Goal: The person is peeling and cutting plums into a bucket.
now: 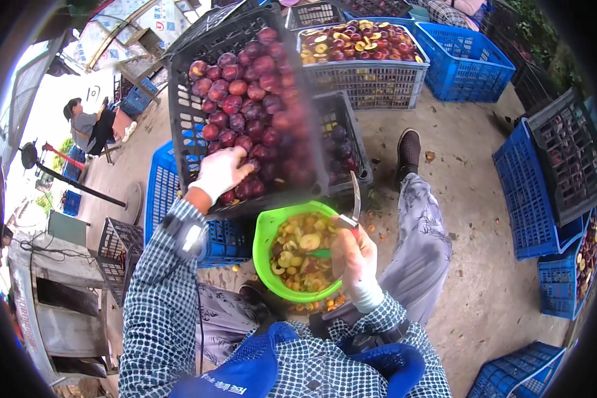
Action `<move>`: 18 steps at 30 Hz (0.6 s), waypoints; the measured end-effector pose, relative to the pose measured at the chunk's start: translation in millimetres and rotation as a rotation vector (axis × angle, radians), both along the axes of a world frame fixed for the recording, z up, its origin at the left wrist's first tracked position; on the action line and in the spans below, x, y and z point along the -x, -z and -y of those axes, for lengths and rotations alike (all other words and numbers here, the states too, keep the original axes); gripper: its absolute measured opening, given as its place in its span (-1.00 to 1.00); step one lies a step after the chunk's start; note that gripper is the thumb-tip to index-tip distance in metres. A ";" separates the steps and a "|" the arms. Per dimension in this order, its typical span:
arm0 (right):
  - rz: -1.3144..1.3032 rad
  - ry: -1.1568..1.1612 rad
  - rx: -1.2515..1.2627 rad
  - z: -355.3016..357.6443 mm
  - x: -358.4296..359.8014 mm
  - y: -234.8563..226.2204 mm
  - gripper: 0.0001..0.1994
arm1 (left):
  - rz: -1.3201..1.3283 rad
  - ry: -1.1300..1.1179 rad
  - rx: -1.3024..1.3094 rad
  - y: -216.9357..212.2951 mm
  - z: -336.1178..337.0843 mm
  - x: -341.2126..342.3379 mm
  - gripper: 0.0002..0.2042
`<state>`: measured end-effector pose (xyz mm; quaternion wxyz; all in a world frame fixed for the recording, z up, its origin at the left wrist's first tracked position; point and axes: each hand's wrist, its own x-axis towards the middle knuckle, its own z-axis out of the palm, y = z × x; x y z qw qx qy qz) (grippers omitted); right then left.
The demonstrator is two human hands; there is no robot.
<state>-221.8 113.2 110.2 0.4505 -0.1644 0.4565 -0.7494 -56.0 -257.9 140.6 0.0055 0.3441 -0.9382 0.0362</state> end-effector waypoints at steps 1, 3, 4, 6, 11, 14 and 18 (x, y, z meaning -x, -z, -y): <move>0.017 -0.006 -0.002 -0.4 1.7 0.8 -0.56 | 0.146 0.015 0.001 19.8 12.1 9.6 -0.57; 0.031 -0.017 -0.005 -2.7 7.5 3.4 -0.57 | 0.329 0.039 0.010 51.9 28.3 22.8 -0.55; 0.035 -0.033 -0.012 -4.8 7.1 3.3 -0.58 | 0.312 0.055 -0.008 56.8 31.9 30.4 -0.53; 0.055 -0.104 -0.025 -4.8 9.0 2.7 -0.59 | 0.173 0.063 -0.050 60.9 36.9 26.7 -0.49; -0.053 -0.232 -0.015 -10.4 8.3 2.7 -0.60 | -0.650 0.012 -0.964 4.4 -55.0 24.3 -0.47; -0.055 -0.246 0.000 -11.8 0.6 -2.6 -0.60 | -0.957 0.047 -1.511 -35.3 -142.7 6.4 -0.36; -0.176 -0.306 -0.072 -8.2 -17.2 2.1 -0.64 | -1.181 -0.010 -1.954 -10.7 -210.9 -35.6 -0.35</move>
